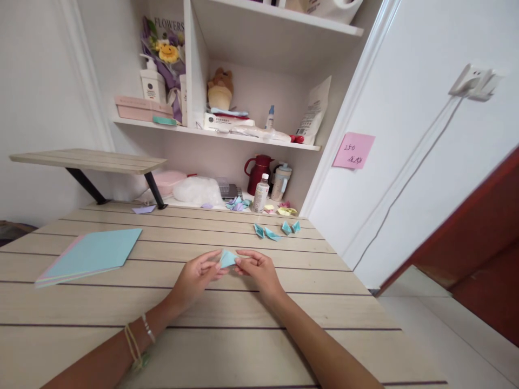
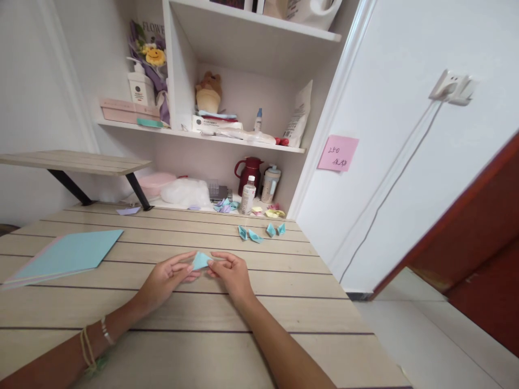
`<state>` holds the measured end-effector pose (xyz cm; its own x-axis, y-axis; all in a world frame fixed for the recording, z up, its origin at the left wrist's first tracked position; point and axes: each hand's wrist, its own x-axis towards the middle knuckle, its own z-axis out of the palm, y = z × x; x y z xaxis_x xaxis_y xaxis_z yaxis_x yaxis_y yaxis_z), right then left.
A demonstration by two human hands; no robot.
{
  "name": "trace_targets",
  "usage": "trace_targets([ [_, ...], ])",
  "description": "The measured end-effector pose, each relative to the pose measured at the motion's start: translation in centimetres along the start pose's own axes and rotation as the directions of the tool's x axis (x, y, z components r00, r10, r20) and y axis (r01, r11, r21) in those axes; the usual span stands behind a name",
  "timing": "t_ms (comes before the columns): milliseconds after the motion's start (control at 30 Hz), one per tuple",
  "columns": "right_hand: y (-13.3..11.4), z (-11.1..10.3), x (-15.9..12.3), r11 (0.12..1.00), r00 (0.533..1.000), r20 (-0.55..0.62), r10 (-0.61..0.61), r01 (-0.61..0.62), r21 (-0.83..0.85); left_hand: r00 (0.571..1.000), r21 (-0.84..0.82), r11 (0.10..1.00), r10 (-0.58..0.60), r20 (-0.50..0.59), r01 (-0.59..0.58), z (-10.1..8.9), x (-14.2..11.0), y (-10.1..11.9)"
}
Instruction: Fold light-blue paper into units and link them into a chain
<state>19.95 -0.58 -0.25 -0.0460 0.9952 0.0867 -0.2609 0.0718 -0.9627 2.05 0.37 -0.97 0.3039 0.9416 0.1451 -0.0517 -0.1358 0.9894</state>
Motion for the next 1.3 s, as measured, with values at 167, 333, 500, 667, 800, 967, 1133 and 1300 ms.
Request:
trace_targets([
  [167,0.1,0.1,-0.2,0.991,0.998,0.003,-0.056,0.056,-0.120,0.994,0.262,0.959,0.101,0.029,-0.106,-0.3,-0.2,-0.4],
  [333,0.8,0.4,-0.2,0.983,0.997,-0.017,-0.079,0.076,-0.167,0.988,0.314,0.938,0.157,-0.015,-0.144,-0.2,-0.5,-0.1],
  [500,0.8,0.8,-0.3,0.997,0.999,-0.038,-0.024,0.021,-0.079,0.990,0.067,0.997,-0.035,-0.133,0.044,0.2,-0.1,-0.3],
  [667,0.7,1.0,-0.4,0.999,0.998,-0.054,0.046,-0.044,0.032,0.982,-0.130,0.985,-0.134,-0.132,0.117,0.5,-0.1,0.1],
  [800,0.6,0.4,-0.2,0.996,1.000,-0.030,-0.004,0.001,-0.092,0.983,-0.108,0.978,-0.183,-0.011,0.181,0.7,-0.3,0.4],
  [967,0.5,-0.2,-0.1,0.968,0.997,0.081,-0.013,0.033,-0.248,0.980,0.013,0.981,-0.192,0.055,0.192,0.5,-0.3,0.5],
  [1133,0.9,0.5,-0.4,0.987,0.996,0.088,0.007,0.007,-0.158,0.991,-0.021,0.991,-0.132,-0.003,0.132,0.5,-0.4,0.6],
  [1300,1.3,1.0,-0.5,0.982,0.994,0.108,-0.025,0.045,-0.181,0.999,0.034,0.998,-0.044,0.002,0.044,0.8,-0.4,0.4],
])
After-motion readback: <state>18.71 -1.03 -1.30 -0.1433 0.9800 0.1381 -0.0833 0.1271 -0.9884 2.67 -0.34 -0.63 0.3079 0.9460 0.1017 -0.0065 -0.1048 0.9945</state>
